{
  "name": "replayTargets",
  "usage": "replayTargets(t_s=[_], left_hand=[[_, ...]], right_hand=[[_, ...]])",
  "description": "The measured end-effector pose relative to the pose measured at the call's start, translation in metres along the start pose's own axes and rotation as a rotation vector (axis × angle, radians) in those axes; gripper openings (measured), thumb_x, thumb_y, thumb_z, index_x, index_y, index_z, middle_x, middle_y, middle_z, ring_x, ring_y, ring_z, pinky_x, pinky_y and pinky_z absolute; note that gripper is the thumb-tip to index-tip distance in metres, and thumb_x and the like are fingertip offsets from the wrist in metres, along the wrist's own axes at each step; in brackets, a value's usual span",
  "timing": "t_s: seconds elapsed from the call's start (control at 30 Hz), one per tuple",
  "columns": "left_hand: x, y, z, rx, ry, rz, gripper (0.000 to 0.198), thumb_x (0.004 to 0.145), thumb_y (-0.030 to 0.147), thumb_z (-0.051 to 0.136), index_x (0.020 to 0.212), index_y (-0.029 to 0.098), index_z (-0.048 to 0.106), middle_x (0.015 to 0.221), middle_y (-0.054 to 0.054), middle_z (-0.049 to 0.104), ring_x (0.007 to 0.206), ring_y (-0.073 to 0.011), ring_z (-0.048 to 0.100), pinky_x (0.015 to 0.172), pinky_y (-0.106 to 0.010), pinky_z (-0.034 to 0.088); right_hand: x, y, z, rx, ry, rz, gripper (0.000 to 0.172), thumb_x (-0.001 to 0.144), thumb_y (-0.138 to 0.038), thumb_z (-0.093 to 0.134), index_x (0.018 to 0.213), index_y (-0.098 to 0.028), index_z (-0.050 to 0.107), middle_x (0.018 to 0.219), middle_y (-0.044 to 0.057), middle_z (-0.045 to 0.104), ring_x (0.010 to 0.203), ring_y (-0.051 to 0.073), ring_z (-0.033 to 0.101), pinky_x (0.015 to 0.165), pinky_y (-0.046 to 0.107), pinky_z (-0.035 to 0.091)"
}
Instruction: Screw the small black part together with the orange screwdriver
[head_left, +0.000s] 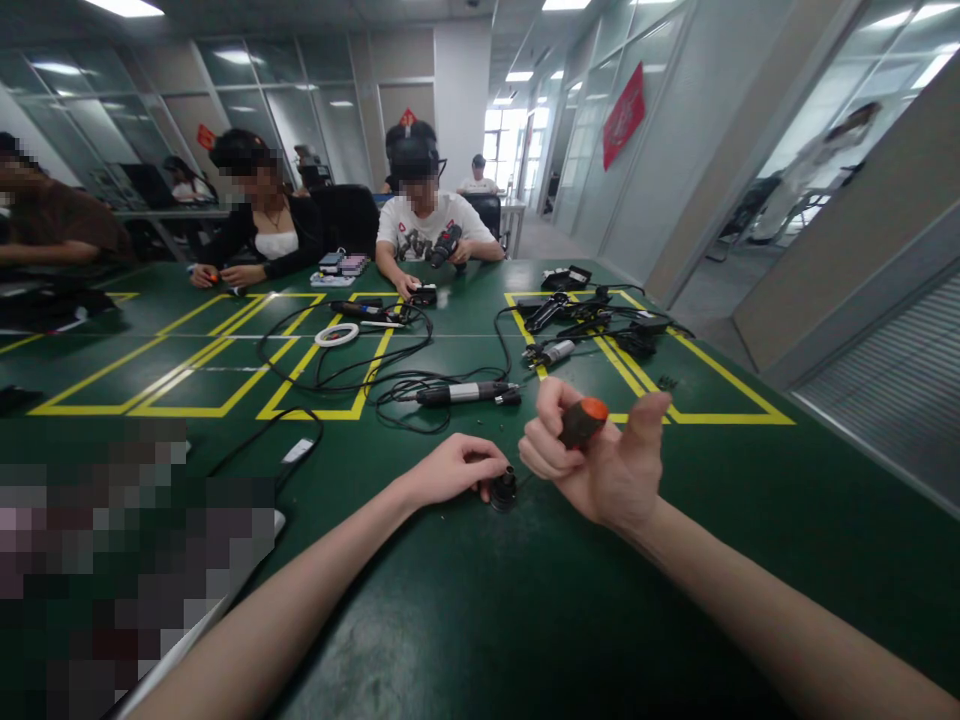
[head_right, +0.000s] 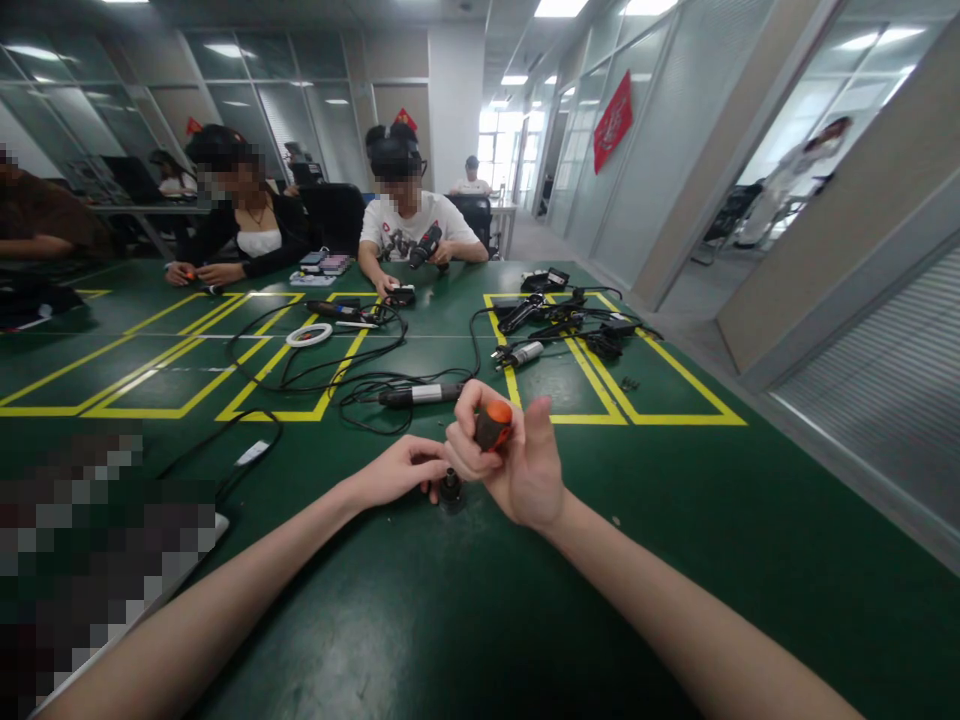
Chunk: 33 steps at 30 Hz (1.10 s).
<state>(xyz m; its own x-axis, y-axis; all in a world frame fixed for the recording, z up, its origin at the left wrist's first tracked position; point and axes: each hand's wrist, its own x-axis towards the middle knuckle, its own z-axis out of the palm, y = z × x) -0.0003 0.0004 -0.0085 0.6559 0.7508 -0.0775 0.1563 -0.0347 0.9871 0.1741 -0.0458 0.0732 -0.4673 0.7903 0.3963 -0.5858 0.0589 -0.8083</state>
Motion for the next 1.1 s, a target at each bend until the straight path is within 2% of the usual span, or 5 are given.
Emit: replayTargets(t_s=[0.23,0.43,0.57,0.77,1.1], left_hand=[[0.000,0.000,0.000,-0.020,-0.004,-0.012,0.032,0.082,0.044,0.072,0.084,0.012,0.071,0.074,-0.003,0.070,0.055,-0.0098,0.060,0.057,-0.022,0.045],[0.000,0.000,0.000,-0.029,-0.015,-0.012,0.030,0.084,0.040,0.072,0.089,0.010,0.074,0.077,-0.004,0.072,0.055,-0.0096,0.061,0.058,-0.022,0.046],[-0.001,0.001,0.001,-0.031,-0.016,-0.006,0.030,0.086,0.040,0.072,0.090,0.010,0.074,0.079,-0.005,0.073,0.056,-0.0097,0.061,0.058,-0.022,0.046],[-0.001,-0.002,0.002,-0.050,-0.006,0.003,0.030,0.085,0.040,0.072,0.087,0.010,0.073,0.079,-0.004,0.072,0.056,-0.0097,0.061,0.059,-0.023,0.046],[-0.002,0.002,0.002,-0.071,-0.005,-0.025,0.029,0.084,0.040,0.074,0.083,0.011,0.071,0.073,-0.002,0.070,0.056,-0.0091,0.060,0.057,-0.021,0.045]], right_hand=[[0.002,0.003,-0.004,-0.136,0.040,-0.057,0.052,0.093,-0.070,0.061,0.075,-0.024,0.047,0.053,-0.011,0.033,0.041,0.008,0.020,0.041,0.021,0.021],[0.006,-0.016,-0.017,-0.685,0.059,-0.205,0.055,0.098,-0.067,0.053,0.068,-0.021,0.059,0.070,0.002,0.058,0.060,0.017,0.058,0.055,0.031,0.045],[0.003,-0.039,-0.018,-1.118,0.042,-0.255,0.041,0.098,-0.051,0.063,0.070,-0.021,0.066,0.065,0.001,0.059,0.059,0.016,0.053,0.059,0.031,0.041],[-0.004,-0.048,-0.011,-1.276,-0.062,-0.035,0.015,0.092,-0.036,0.068,0.091,-0.022,0.064,0.067,-0.002,0.061,0.054,0.014,0.053,0.052,0.026,0.037],[-0.006,-0.050,-0.009,-1.373,-0.034,-0.090,0.032,0.077,-0.022,0.072,0.104,-0.024,0.054,0.071,-0.004,0.059,0.052,0.014,0.056,0.051,0.024,0.038]])
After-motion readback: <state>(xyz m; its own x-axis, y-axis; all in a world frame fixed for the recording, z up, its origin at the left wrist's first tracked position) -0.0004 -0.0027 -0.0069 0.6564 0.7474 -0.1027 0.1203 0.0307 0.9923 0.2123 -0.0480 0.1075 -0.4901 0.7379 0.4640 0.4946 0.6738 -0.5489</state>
